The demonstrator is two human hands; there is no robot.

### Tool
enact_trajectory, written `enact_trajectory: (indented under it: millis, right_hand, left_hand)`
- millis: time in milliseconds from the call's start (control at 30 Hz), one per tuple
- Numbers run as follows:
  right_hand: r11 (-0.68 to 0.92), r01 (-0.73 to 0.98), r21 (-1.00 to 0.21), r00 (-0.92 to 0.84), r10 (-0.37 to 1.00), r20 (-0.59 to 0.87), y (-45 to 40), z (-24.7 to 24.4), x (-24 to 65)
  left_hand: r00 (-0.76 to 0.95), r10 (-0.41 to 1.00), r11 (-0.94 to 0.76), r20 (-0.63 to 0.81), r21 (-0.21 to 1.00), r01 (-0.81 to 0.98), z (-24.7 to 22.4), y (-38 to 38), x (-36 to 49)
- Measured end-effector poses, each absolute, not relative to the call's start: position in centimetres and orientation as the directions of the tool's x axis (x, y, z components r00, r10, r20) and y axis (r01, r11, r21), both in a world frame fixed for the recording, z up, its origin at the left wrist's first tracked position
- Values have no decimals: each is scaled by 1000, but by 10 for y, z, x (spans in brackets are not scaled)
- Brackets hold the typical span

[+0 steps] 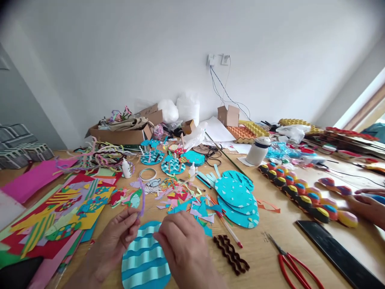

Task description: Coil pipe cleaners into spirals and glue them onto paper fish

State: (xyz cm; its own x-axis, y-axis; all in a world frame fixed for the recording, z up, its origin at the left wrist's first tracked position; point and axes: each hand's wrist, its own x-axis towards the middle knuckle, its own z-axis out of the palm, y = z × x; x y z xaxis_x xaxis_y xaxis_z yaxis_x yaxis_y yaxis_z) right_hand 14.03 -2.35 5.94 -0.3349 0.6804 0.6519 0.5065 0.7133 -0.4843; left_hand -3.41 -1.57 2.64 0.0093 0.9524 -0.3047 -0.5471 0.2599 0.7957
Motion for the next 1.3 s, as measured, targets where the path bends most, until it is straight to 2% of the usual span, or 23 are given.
enact_trajectory:
  millis: [67,133,200,267,367,500,567,633,700,767,833,900,1000,1067,1167,1300]
  right_hand:
    - [646,336,-685,-251,763,596,-22,44,138]
    - [494,85,-865,-120,867,483,-14,32,134]
    - [378,-152,-913,-82,916,393,-5,27,129]
    - [347,-265,-900,-129,912,390,1,29,125]
    - [464,-174,-868,-222,841,494,7,37,123]
    - [703,144,-697,-312,700,642,10,39,126]
    - [730,277,-625,-309,683,662,8,36,127]
    - [690,335,-641,-279,723,632,4,33,125]
    - [532,259,-807,-241,844,479,-1,29,120]
    - [225,49,-973,-251,946,207,-6,27,114]
    - [-82,-178,-981,-293,956,-27,-12,26,109]
    - [-232,-347,-909,-308,943,-124,-18,27,105]
    - [-279,-479,-832,-254,952,-173,-25,29,102]
    - [-279,-500,-820,-219,957,-192,-27,29,101]
    - [-286,-484,-827,-196,957,-216,-27,28,101]
    - [-287,-371,-883,-209,952,-221,-21,25,105]
  left_hand:
    - [74,923,324,-378,660,-678,30,-19,-32]
    - [149,897,383,-416,563,-732,34,-25,-28]
    - [220,879,430,-423,503,-750,38,-30,-23]
    - [270,866,463,-420,473,-750,40,-33,-19]
    - [301,853,491,-425,460,-740,40,-34,-17]
    - [268,864,477,-427,520,-709,37,-33,-19]
    - [213,884,440,-417,583,-683,37,-32,-21]
    - [129,910,377,-393,661,-649,37,-31,-22]
    - [35,946,281,-322,765,-579,38,-31,-23]
    - [-52,979,155,-199,879,-451,39,-32,-22]
    - [-112,994,-10,-19,968,-251,39,-33,-22]
    - [-125,973,-198,196,980,-9,38,-33,-23]
    - [-45,880,-436,472,843,316,34,-31,-29]
    - [46,826,-521,562,730,442,30,-30,-34]
    - [170,784,-593,597,637,493,25,-28,-40]
    - [102,822,-539,560,707,459,24,-27,-40]
